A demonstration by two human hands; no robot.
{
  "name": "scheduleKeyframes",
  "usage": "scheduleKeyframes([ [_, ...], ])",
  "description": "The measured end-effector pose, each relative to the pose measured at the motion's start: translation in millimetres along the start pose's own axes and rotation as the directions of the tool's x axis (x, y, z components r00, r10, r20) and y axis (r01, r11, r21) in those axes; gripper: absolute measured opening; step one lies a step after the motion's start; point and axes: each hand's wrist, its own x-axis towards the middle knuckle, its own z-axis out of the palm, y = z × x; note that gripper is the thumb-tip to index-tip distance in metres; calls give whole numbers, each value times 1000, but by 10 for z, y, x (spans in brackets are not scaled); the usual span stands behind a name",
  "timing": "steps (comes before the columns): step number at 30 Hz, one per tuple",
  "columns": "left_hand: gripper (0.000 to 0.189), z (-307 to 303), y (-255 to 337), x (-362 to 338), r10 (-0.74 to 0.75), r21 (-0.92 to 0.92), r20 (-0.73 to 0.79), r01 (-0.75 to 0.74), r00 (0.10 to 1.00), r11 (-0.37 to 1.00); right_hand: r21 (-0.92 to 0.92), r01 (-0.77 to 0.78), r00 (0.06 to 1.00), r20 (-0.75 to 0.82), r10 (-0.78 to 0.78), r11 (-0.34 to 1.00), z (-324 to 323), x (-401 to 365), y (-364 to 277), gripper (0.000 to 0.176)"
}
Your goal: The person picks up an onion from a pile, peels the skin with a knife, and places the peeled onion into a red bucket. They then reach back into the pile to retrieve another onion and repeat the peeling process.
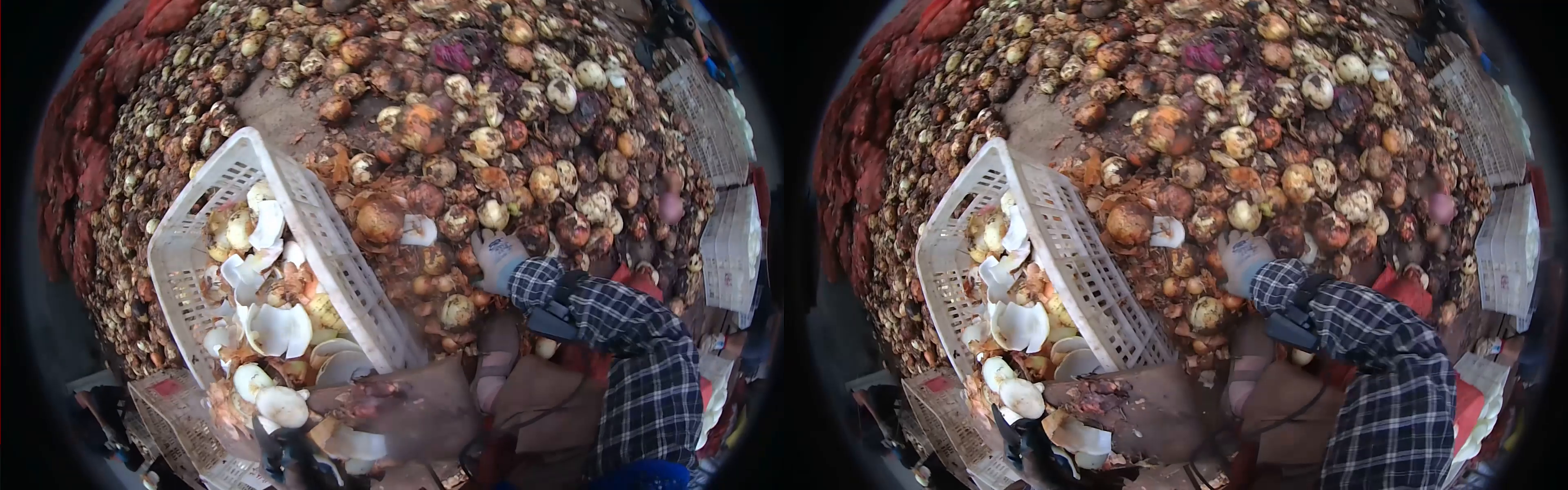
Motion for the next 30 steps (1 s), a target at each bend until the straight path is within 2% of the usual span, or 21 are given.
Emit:
scheduleKeyframes([
  [3,71,-39,6,-36,-24,-5,-21,24,999,1000,84,22,995,-98,-13,996,189,100,26,68],
  [6,71,-16,-30,-17,-35,-25,-32,35,999,999,426,-85,993,-42,114,901,229,190,187,67],
  [7,71,-23,-37,-24,-42,-35,-32,41,999,999,722,14,986,-126,112,692,248,170,321,63],
  [8,71,-29,-47,-30,-42,-44,-33,41,999,998,860,-15,994,-42,101,510,387,408,559,47],
  [9,71,-28,-58,-23,-47,-52,-32,45,998,998,970,-35,991,3,130,239,283,411,714,42],
  [10,72,-32,-71,-9,-52,-60,-31,50,998,997,997,-47,988,54,147,-53,136,349,846,36],
  [12,72,-39,-82,28,-57,-69,-28,55,998,996,957,-128,988,147,56,-262,-167,193,1119,27],
  [13,72,-44,-96,42,-58,-81,-30,56,998,995,976,-160,983,171,65,-151,-214,143,1269,30],
  [14,72,-67,-107,57,-62,-95,-31,59,998,994,882,-224,967,149,205,415,-254,101,1396,35],
  [15,72,-86,-125,74,-68,-112,-34,64,997,992,669,-232,972,129,197,706,-347,-65,1384,37],
  [16,73,-115,-150,92,-85,-132,-37,80,996,988,366,-216,976,119,185,905,-402,-288,1314,40],
  [18,73,-226,-248,145,-154,-227,-37,141,987,964,336,-144,987,111,113,931,-75,-614,1227,51],
  [20,73,-542,-471,217,-309,-512,22,276,951,813,247,-209,972,156,174,946,379,-828,962,51],
  [22,74,-735,-645,258,-330,-639,72,298,941,709,223,-225,974,68,215,948,999,-940,714,63],
  [24,76,-540,-467,189,-110,-286,-1,105,994,952,280,-272,961,23,277,921,1216,-896,593,73],
  [25,79,-382,-401,142,8,-97,-7,-8,1000,995,298,-289,953,-4,304,910,1251,-869,597,78],
  [28,49,-13,-266,138,255,-153,-88,-266,963,952,634,-263,927,-42,372,727,1267,-878,744,81],
  [29,41,36,-257,143,335,-168,-119,-352,935,921,740,-198,914,-98,395,643,1259,-878,792,71],
  [30,40,-21,-295,161,334,-170,-63,-340,940,925,910,-156,933,8,361,385,1292,-879,872,65],
])
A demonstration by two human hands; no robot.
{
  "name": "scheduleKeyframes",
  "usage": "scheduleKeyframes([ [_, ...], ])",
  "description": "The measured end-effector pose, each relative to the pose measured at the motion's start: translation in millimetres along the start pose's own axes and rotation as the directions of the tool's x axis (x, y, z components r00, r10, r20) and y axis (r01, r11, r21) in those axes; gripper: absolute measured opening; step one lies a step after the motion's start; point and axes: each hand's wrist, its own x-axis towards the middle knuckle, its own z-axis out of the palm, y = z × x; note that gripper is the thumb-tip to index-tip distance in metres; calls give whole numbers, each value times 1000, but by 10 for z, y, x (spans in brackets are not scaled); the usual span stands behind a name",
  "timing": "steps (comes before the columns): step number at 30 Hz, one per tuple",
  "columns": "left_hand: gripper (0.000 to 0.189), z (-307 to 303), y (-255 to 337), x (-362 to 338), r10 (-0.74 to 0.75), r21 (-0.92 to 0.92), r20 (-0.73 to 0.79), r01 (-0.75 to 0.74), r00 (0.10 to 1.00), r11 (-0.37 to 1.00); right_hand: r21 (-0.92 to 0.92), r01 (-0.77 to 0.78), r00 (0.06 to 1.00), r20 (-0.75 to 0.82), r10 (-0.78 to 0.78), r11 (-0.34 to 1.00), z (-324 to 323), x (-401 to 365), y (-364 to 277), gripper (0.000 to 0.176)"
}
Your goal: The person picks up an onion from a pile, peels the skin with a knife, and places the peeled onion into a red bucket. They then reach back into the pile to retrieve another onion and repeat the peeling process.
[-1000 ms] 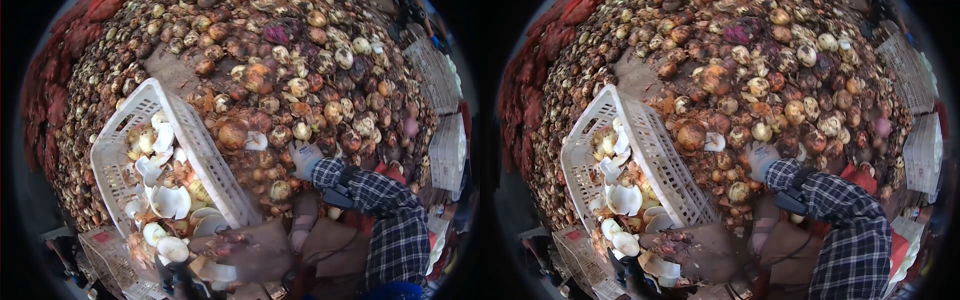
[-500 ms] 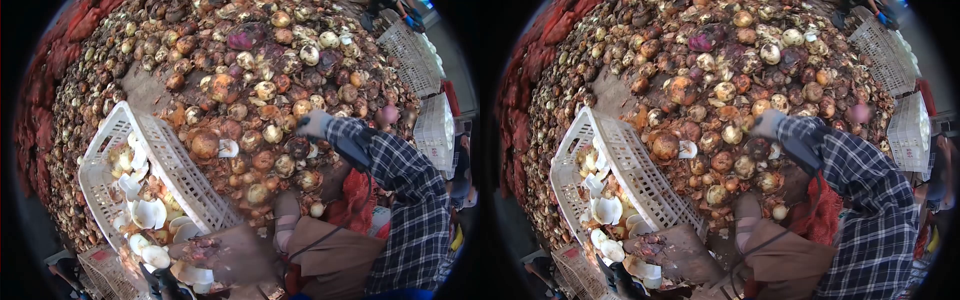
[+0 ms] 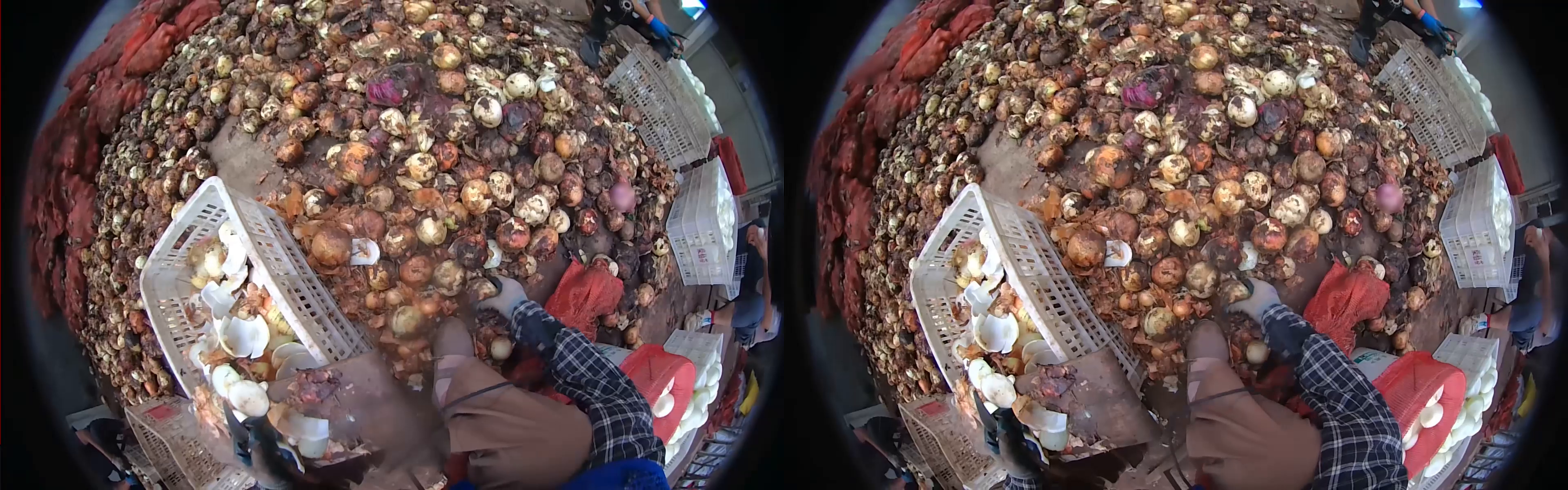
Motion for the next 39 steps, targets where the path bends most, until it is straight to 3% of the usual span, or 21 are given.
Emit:
scheduleKeyframes([
  [2,39,-45,32,39,-25,-2,105,25,994,1000,552,-178,974,215,68,814,-150,76,77,52],
  [3,49,232,144,32,-37,81,-34,39,999,996,687,-242,958,279,59,686,-188,62,102,45],
  [6,81,27,31,31,14,13,126,-15,992,1000,891,-312,904,385,-187,330,-380,-153,-203,44],
  [7,88,157,172,31,-36,21,116,34,993,999,904,-230,929,315,-197,360,-453,-320,-587,46],
  [10,76,208,242,13,-48,-16,132,50,990,999,909,-275,791,400,-463,314,-668,-353,-1011,53],
  [11,80,182,263,20,-48,-6,177,50,983,999,896,-173,857,341,-387,409,-623,-347,-1235,65],
  [12,66,179,265,-13,1,-27,155,4,988,1000,880,-133,793,371,-484,457,-699,-388,-1458,67],
  [14,42,29,220,-29,-166,99,68,159,984,982,844,-65,663,436,-609,533,-827,-425,-1788,74],
  [16,33,136,273,-136,308,495,94,-313,947,811,777,57,627,460,-628,626,-909,-589,-2175,79],
  [18,37,225,591,-264,280,599,511,-570,813,562,646,228,668,440,-600,728,-981,-1104,-2680,81],
  [22,40,534,601,-264,-82,641,679,-535,729,550,577,138,699,519,-492,805,-717,-1486,-2973,82],
  [24,33,582,572,31,170,699,614,-631,771,335,584,11,735,545,-403,811,-525,-1734,-3027,79],
  [26,31,496,416,351,218,788,314,-381,924,483,550,30,755,535,-380,834,-253,-1735,-2919,79],
  [27,31,467,593,457,82,694,208,-206,975,689,494,151,768,486,-416,856,-75,-1701,-2807,78],
  [28,31,456,721,508,-72,548,130,-11,989,837,312,452,728,413,-547,836,126,-1547,-2610,80],
  [29,32,450,559,507,-2,106,225,-22,974,994,195,573,708,370,-601,796,239,-1621,-2555,81],
  [32,31,488,678,20,-179,305,275,91,945,948,-160,736,674,264,-690,658,496,-1912,-2616,82],
  [33,34,488,846,-195,-370,306,227,294,901,905,-198,755,656,217,-723,625,563,-1970,-2562,81],
  [34,37,434,644,-419,-198,72,263,186,944,980,-236,770,634,173,-754,593,620,-2017,-2513,80],
  [38,35,211,244,-988,-277,-18,398,310,874,951,-21,720,694,44,-719,694,799,-2057,-2254,71],
  [39,34,161,309,-1068,-320,-20,439,365,840,931,185,669,733,-1,-681,720,875,-2109,-2253,69],
])
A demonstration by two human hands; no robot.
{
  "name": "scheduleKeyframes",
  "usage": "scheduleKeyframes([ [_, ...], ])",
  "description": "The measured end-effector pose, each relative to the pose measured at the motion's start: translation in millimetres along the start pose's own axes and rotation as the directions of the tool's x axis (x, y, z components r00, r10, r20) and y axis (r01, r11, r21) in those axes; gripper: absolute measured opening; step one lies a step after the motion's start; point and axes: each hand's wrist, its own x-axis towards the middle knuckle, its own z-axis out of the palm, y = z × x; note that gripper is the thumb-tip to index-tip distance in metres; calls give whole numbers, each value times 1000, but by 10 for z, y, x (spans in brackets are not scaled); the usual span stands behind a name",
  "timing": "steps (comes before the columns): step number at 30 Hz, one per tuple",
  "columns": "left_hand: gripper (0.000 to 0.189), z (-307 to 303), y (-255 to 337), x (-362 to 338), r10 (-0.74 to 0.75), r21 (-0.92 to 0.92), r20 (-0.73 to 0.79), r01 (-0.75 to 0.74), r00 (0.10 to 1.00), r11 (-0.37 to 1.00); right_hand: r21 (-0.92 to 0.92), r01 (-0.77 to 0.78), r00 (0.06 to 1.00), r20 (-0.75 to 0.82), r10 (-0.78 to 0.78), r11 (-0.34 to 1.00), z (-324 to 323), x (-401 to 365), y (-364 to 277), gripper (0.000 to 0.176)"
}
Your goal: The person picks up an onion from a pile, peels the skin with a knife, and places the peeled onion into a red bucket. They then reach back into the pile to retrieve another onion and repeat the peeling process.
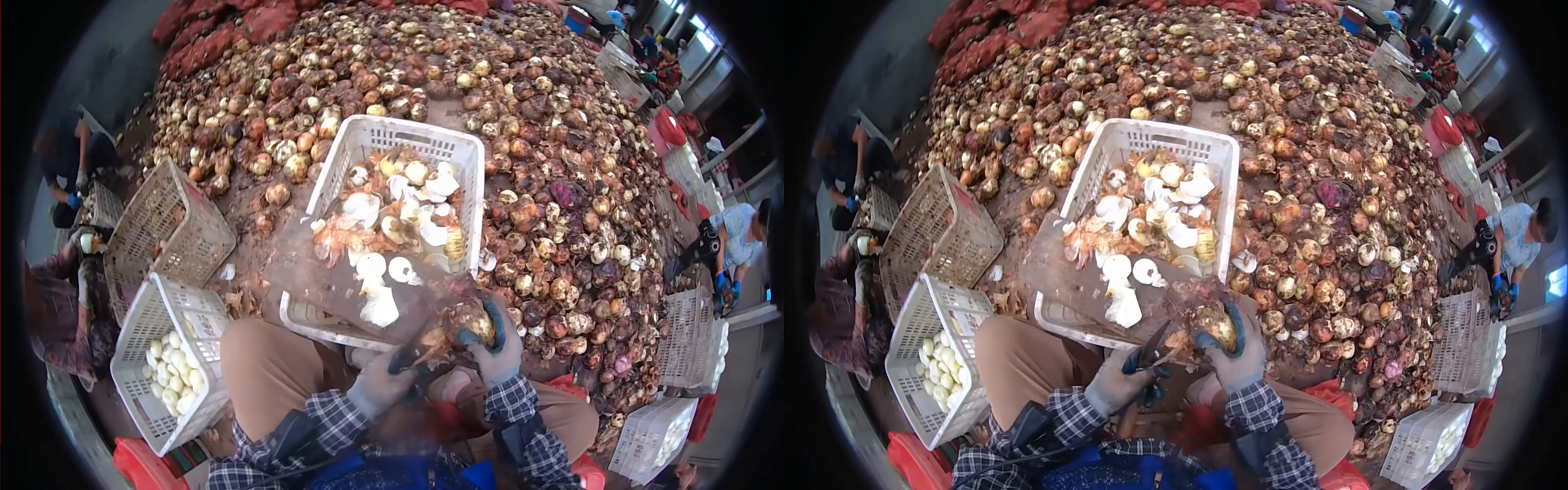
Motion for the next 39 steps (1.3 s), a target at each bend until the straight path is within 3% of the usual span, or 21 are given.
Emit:
scheduleKeyframes([
  [1,34,20,137,-36,201,71,-50,-197,978,978,48,-4,1000,31,2,999,5,-15,-17,70],
  [3,35,11,564,-40,573,240,-100,-539,814,807,143,-18,996,87,6,990,15,-46,-46,72],
  [5,42,-83,611,-110,306,-174,-113,-322,945,931,-80,96,994,51,-92,992,20,-76,-21,75],
  [7,51,-148,8,-1,103,-347,-85,-126,991,929,-236,153,988,44,-147,960,33,-113,-29,78],
  [9,47,-33,-8,21,89,150,-277,-49,957,987,-326,153,988,50,-145,933,53,-150,-104,80],
  [10,46,42,107,-38,218,332,-287,-116,933,936,-279,144,990,46,-137,949,52,-148,-112,79],
  [11,44,93,189,-74,343,500,-272,-173,899,849,-222,95,994,66,-82,970,40,-137,-95,79],
  [13,49,101,235,0,309,649,-145,-146,940,747,-109,12,994,113,0,994,0,-24,-100,79],
  [15,56,95,249,67,301,791,7,-189,954,581,-144,38,987,158,-15,989,-8,66,-151,79],
  [19,49,-27,271,151,232,848,-17,-109,973,518,-232,140,978,185,-97,963,25,85,-128,82],
  [22,42,-207,130,255,71,574,-281,108,957,812,-290,193,970,198,-138,937,28,88,-105,85],
  [25,37,-123,300,158,317,720,-10,-213,948,661,-243,148,979,174,-107,959,43,71,-88,84],
  [26,35,-34,455,96,222,785,15,-149,975,601,-216,118,983,162,-84,969,50,52,-88,83],
  [30,35,-17,119,169,321,756,-35,-185,946,628,-358,208,976,142,-167,910,105,-13,-238,82],
  [32,39,-72,154,192,135,464,-154,-49,979,885,-356,227,973,116,-198,906,123,-41,-194,82],
  [35,36,-105,299,130,330,593,-186,-162,926,789,-382,224,974,102,-200,896,126,-77,-195,84],
  [37,30,16,316,42,524,831,-52,-254,850,495,-468,260,966,122,-229,845,116,-77,-210,86],
  [38,26,56,353,51,494,844,-48,-229,868,485,-510,275,961,134,-241,815,111,-81,-204,87],
  [39,29,13,261,93,386,749,-114,-176,916,639,-476,258,966,114,-232,841,107,-93,-179,87],
])
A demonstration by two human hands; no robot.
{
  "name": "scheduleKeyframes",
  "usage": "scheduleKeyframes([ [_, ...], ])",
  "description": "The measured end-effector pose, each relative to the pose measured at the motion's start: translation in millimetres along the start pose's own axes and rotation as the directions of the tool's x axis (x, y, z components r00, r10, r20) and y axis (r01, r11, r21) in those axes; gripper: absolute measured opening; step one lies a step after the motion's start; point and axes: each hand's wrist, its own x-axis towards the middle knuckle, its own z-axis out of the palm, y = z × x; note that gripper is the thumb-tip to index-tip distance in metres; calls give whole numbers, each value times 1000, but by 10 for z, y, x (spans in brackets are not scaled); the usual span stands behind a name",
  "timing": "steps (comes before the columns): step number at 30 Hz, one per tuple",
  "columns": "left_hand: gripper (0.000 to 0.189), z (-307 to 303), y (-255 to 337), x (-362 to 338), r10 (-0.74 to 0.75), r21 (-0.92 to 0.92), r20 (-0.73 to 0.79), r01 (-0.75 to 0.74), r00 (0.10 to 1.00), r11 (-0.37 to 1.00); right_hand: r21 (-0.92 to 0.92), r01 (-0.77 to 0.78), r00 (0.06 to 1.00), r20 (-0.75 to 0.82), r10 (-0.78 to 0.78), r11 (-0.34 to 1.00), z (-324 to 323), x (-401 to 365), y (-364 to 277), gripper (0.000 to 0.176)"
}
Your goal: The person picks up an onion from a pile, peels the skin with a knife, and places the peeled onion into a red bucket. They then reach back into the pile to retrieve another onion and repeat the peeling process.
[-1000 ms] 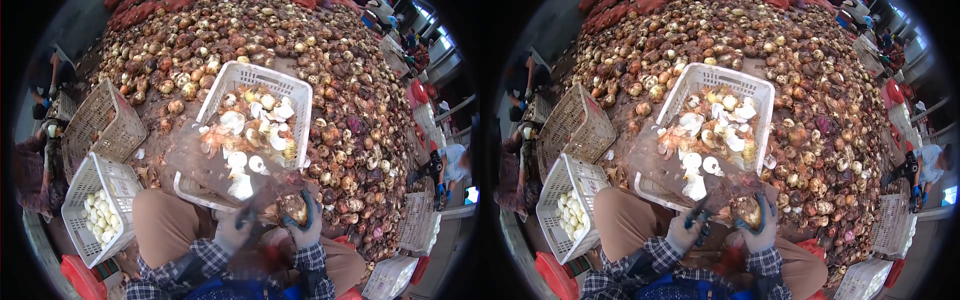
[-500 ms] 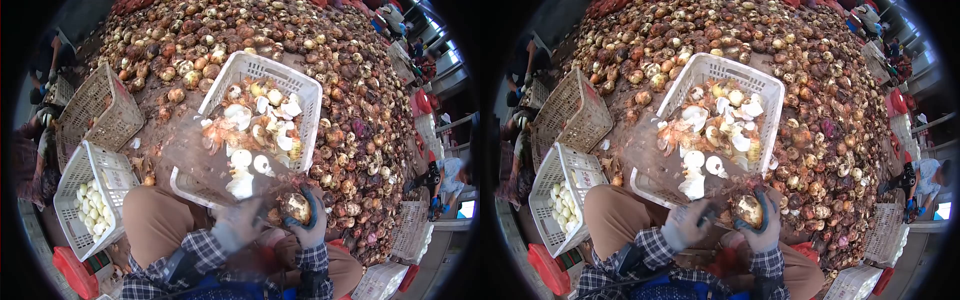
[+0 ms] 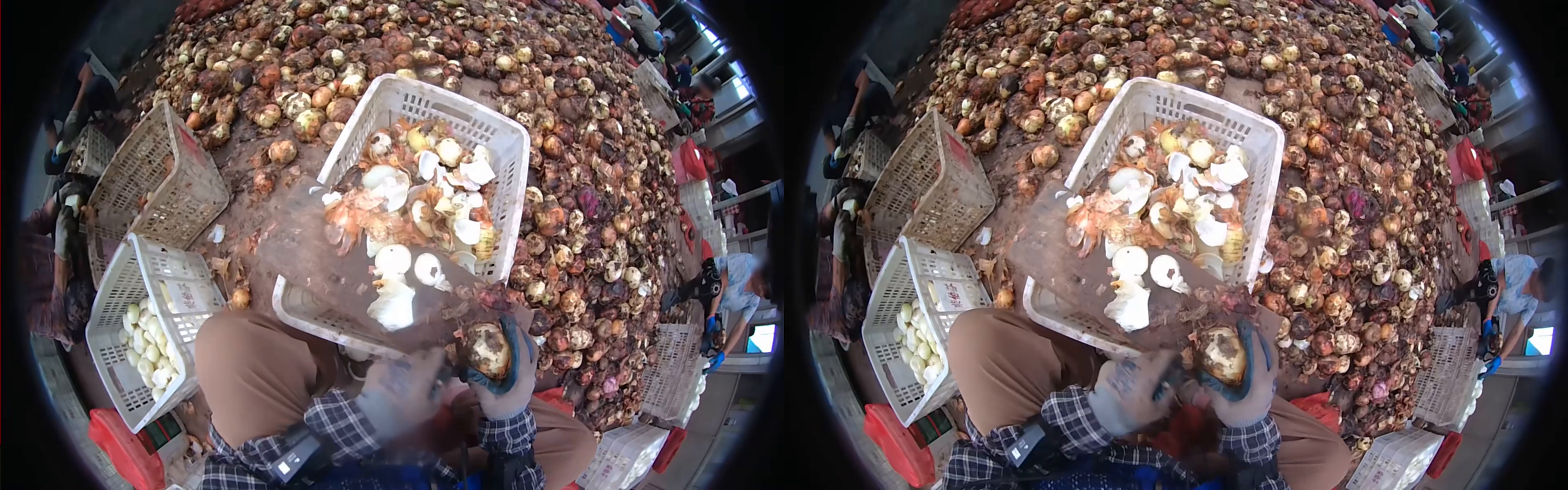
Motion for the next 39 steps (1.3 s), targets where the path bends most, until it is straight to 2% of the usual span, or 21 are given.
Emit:
scheduleKeyframes([
  [2,35,214,-326,-6,-232,-266,140,262,963,927,85,-33,999,-15,34,996,11,-33,41,87],
  [3,31,263,-331,-5,-299,-319,91,313,950,895,62,-21,1000,6,21,998,3,-21,41,87],
  [6,33,42,-84,-25,-125,-174,80,137,989,975,44,-20,1000,20,19,999,16,18,39,87],
  [7,39,59,-53,22,-92,-44,112,97,989,994,61,-44,999,9,43,997,24,15,49,86],
  [10,44,62,7,21,-117,59,156,109,981,992,48,-28,1000,-10,29,998,24,-3,86,87],
  [13,45,109,-111,35,-232,71,195,222,953,973,26,-12,1000,-22,12,1000,57,-3,73,87],
  [16,44,77,-11,9,-109,94,136,97,985,991,34,-25,999,-24,26,999,63,-29,78,88],
  [19,43,8,58,74,-199,162,263,160,944,974,40,-19,999,-36,20,999,64,-61,96,89],
  [22,43,244,-244,-61,-237,-97,95,246,967,964,37,-14,998,-53,16,999,91,-98,114,91],
  [23,41,335,-305,-100,-169,-221,9,166,986,961,33,-21,998,-57,22,999,105,-121,120,92],
  [26,40,87,-14,-73,-142,13,138,142,980,990,47,-15,995,-93,20,999,147,-162,143,96],
  [27,43,68,12,-46,-168,9,192,169,967,986,65,-23,995,-93,29,998,159,-187,165,97],
  [30,47,232,-182,-59,-248,-83,133,260,959,962,73,-33,995,-87,40,997,186,-234,207,99],
  [32,48,157,-144,-39,-193,-82,112,202,975,976,3,-34,996,-82,34,999,172,-232,182,100],
  [37,51,78,61,-16,-44,62,155,35,987,997,82,-48,993,-100,56,995,209,-229,161,94],
  [39,53,164,31,-35,-62,83,182,47,981,995,82,-49,993,-105,58,995,216,-220,144,92],
])
